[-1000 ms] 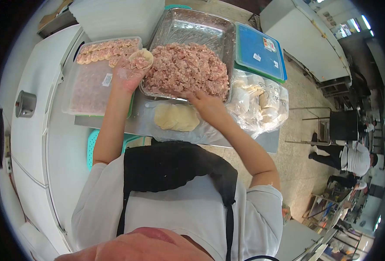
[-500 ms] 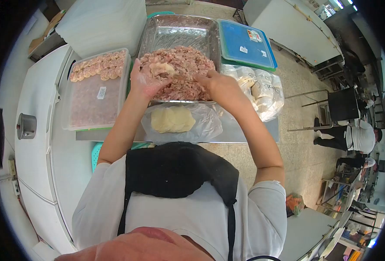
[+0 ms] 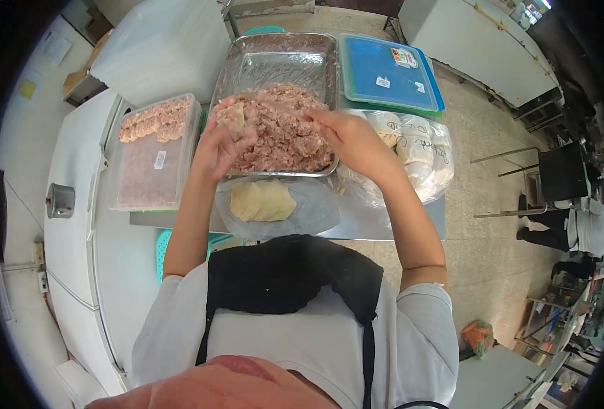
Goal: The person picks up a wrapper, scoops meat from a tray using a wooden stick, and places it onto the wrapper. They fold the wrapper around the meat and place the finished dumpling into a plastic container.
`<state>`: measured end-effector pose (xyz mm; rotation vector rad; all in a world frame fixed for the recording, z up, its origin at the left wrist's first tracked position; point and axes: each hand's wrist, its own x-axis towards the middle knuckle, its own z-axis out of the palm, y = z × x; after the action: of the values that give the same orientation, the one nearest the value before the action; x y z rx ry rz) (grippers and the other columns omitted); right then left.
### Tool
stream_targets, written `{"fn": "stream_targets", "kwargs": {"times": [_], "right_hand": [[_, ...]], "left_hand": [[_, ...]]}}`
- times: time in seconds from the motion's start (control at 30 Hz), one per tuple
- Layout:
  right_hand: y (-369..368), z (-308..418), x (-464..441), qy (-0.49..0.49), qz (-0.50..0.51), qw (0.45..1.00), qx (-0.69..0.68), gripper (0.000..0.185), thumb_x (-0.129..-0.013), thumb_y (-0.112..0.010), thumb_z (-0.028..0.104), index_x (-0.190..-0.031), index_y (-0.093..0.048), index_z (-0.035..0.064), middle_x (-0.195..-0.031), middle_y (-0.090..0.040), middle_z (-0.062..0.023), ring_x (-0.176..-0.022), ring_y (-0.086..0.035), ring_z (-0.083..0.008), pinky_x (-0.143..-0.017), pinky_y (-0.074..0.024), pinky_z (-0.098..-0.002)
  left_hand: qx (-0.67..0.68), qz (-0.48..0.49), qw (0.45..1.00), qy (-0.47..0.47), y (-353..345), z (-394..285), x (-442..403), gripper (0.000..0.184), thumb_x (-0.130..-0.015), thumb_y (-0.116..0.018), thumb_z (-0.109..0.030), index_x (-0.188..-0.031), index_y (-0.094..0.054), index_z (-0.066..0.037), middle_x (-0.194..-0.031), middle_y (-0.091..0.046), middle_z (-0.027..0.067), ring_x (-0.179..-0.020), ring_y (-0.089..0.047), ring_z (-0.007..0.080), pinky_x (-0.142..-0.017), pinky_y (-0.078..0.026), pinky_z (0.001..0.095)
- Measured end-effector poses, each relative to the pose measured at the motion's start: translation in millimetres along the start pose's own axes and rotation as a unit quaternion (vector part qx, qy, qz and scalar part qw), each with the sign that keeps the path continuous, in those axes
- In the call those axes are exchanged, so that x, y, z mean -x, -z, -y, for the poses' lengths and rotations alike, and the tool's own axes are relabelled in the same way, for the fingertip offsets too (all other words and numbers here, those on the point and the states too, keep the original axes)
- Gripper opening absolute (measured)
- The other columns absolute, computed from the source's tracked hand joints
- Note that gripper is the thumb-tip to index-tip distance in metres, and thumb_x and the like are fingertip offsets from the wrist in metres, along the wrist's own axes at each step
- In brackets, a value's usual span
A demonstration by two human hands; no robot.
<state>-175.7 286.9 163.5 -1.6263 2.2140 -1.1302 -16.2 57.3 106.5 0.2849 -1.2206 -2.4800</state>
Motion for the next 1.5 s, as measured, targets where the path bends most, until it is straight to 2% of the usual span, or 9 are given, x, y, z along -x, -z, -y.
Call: {"fn": "stream_targets", "kwargs": {"times": [0.07,0.13,0.23,0.47,0.57,0.83,0.93,1.03,1.5], "right_hand": [[10.0,1.9,5.9,-0.020,0.039,0.999,-0.026,0.030,-0.096,-0.052,0.019,-0.120,-0.061,0.0032,-0.111,-0.065,-0.0200,-0.099,-0.063,-0.0355,-0.086,-0.0486,-0.0382],[19.5,5.4,9.9,-0.038,0.082,0.995,-0.052,0.030,-0.097,-0.052,0.020,-0.119,-0.062,0.0022,-0.112,-0.064,-0.0204,-0.101,-0.062,-0.0355,-0.088,-0.0481,-0.0383],[21.2,1.9,15.3,-0.010,0.106,0.994,-0.019,0.031,-0.097,-0.051,0.021,-0.119,-0.061,0.0025,-0.112,-0.065,-0.0196,-0.102,-0.062,-0.0360,-0.088,-0.0481,-0.0385],[18.2,-44.3,14.9,0.008,0.040,0.996,0.080,0.030,-0.096,-0.051,0.027,-0.114,-0.063,0.0050,-0.101,-0.066,-0.0180,-0.093,-0.062,-0.0363,-0.080,-0.0484,-0.0431],[17.2,-44.4,18.8,-0.020,0.078,0.986,0.143,0.027,-0.094,-0.053,0.028,-0.103,-0.066,0.0067,-0.091,-0.067,-0.0153,-0.087,-0.064,-0.0351,-0.075,-0.0497,-0.0447],[-31.1,-92.0,-23.5,0.057,0.124,0.919,0.369,0.025,-0.085,-0.060,0.029,-0.073,-0.069,0.0086,-0.074,-0.069,-0.0120,-0.071,-0.069,-0.0285,-0.056,-0.0528,-0.0430],[-22.7,-110.8,-64.0,0.077,0.069,0.914,0.392,0.016,-0.077,-0.064,0.023,-0.072,-0.070,0.0086,-0.072,-0.068,-0.0118,-0.070,-0.069,-0.0286,-0.054,-0.0529,-0.0416],[-7.9,-90.8,-72.6,0.090,0.055,0.898,0.427,0.017,-0.077,-0.064,0.024,-0.071,-0.071,0.0093,-0.071,-0.068,-0.0114,-0.069,-0.069,-0.0286,-0.053,-0.0526,-0.0409],[-107.5,-21.1,-2.5,0.083,0.173,0.929,0.318,0.020,-0.083,-0.060,0.026,-0.077,-0.069,0.0096,-0.076,-0.068,-0.0105,-0.073,-0.069,-0.0277,-0.059,-0.0535,-0.0407]], "left_hand": [[-0.102,-0.005,0.995,-0.018,-10.7,2.5,-0.1,0.060,-0.084,-0.067,-0.012,-0.138,-0.042,-0.013,-0.121,-0.058,0.0198,-0.111,-0.059,0.0329,-0.097,-0.047,0.0492],[-0.485,-0.005,0.849,-0.211,-16.2,4.2,-5.3,0.063,-0.078,-0.075,-0.017,-0.135,-0.048,-0.010,-0.114,-0.063,0.0160,-0.095,-0.066,0.0239,-0.088,-0.052,0.0367],[-0.551,0.085,0.805,-0.202,-25.8,-0.6,-8.2,0.056,-0.074,-0.080,-0.024,-0.123,-0.058,-0.005,-0.110,-0.066,0.0135,-0.086,-0.066,0.0147,-0.075,-0.052,0.0292],[-0.524,-0.035,0.851,0.000,-6.0,5.9,-12.7,0.045,-0.079,-0.076,-0.022,-0.114,-0.059,0.000,-0.107,-0.064,0.0109,-0.080,-0.062,0.0122,-0.069,-0.051,0.0284],[-0.440,-0.052,0.895,-0.058,-15.6,-4.8,3.0,0.049,-0.082,-0.073,-0.017,-0.123,-0.051,-0.002,-0.111,-0.062,0.0093,-0.078,-0.061,0.0132,-0.067,-0.050,0.0268],[-0.587,-0.067,0.753,-0.290,-13.3,-5.9,12.7,0.051,-0.076,-0.078,-0.011,-0.121,-0.055,-0.003,-0.113,-0.063,0.0060,-0.087,-0.062,0.0113,-0.073,-0.051,0.0262],[-0.515,-0.119,0.846,-0.068,2.0,-5.6,23.3,0.045,-0.075,-0.079,-0.012,-0.114,-0.059,-0.002,-0.110,-0.063,0.0064,-0.092,-0.061,0.0147,-0.081,-0.050,0.0302],[-0.520,-0.165,0.837,-0.039,19.4,-1.8,23.0,0.048,-0.076,-0.079,-0.015,-0.117,-0.057,-0.001,-0.106,-0.064,0.0079,-0.098,-0.058,0.0162,-0.086,-0.048,0.0313],[-0.538,-0.123,0.827,-0.103,84.0,-22.4,41.2,0.050,-0.082,-0.075,-0.023,-0.120,-0.051,0.000,-0.104,-0.064,0.0106,-0.092,-0.060,0.0174,-0.080,-0.050,0.0313]]}}
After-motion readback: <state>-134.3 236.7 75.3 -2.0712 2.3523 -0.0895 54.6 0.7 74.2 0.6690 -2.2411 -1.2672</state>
